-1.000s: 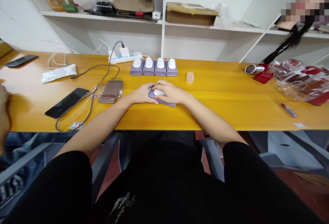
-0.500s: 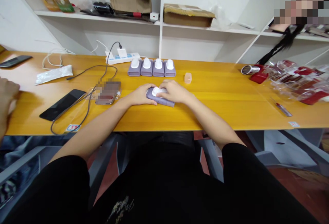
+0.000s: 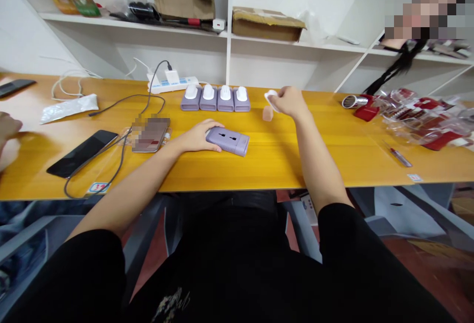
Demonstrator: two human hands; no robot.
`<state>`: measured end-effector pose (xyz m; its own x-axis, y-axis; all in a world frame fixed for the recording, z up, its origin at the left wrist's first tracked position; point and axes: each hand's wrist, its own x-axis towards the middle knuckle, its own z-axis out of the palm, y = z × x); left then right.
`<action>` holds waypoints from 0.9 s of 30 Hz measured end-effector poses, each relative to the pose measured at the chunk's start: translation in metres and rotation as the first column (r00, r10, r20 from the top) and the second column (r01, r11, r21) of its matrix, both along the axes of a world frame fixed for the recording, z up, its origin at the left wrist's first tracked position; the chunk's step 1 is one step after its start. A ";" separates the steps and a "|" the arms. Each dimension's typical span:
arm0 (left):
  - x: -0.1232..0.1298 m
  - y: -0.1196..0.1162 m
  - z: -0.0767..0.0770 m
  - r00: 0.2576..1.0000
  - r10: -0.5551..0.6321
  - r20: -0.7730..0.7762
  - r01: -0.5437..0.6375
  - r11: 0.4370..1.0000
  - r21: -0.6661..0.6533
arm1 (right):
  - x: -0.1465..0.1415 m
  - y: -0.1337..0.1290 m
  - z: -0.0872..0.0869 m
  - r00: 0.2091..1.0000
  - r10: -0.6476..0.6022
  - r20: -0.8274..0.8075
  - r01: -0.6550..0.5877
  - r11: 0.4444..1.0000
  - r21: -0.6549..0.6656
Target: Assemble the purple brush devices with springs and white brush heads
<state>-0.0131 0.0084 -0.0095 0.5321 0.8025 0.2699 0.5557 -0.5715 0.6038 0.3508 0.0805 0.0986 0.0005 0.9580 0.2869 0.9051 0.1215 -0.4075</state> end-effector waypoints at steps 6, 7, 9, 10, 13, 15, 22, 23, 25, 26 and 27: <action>-0.002 -0.001 0.003 1.000 -0.008 -0.026 0.008 1.000 -0.018 | 0.032 0.044 -0.028 0.941 -0.314 0.123 0.335 0.911 -0.242; -0.002 -0.001 0.003 1.000 -0.008 -0.026 0.007 1.000 -0.019 | 0.031 0.047 -0.034 0.942 -0.314 0.117 0.334 0.903 -0.270; -0.002 -0.001 0.003 1.000 -0.005 -0.025 0.005 1.000 -0.019 | 0.028 0.051 -0.043 0.945 -0.312 0.098 0.327 0.891 -0.314; -0.002 0.000 0.002 1.000 -0.003 -0.023 0.003 1.000 -0.018 | 0.027 0.052 -0.046 0.947 -0.310 0.086 0.321 0.889 -0.327; -0.002 0.000 0.001 1.000 -0.002 -0.022 0.002 1.000 -0.020 | 0.022 0.052 -0.053 0.949 -0.306 0.074 0.313 0.899 -0.307; -0.001 0.000 0.001 1.000 -0.001 -0.026 0.000 1.000 -0.027 | 0.017 0.048 -0.055 0.953 -0.292 0.084 0.304 0.915 -0.267; 0.000 -0.001 0.001 1.000 0.017 -0.020 -0.017 0.999 -0.035 | -0.014 0.037 -0.061 0.957 -0.266 0.117 0.288 0.922 -0.258; 0.000 -0.001 0.001 1.000 0.019 -0.019 -0.019 0.999 -0.037 | -0.016 0.039 -0.062 0.955 -0.276 0.107 0.295 0.918 -0.266; 0.000 -0.002 0.001 1.000 0.021 -0.016 -0.022 0.999 -0.039 | -0.018 0.044 -0.062 0.955 -0.285 0.087 0.298 0.915 -0.272; 0.000 -0.001 0.001 1.000 0.022 -0.016 -0.023 0.999 -0.040 | -0.018 0.048 -0.061 0.955 -0.284 0.080 0.295 0.915 -0.273; 0.000 -0.001 0.000 1.000 0.023 -0.017 -0.023 0.999 -0.041 | -0.018 0.051 -0.060 0.956 -0.283 0.076 0.293 0.916 -0.275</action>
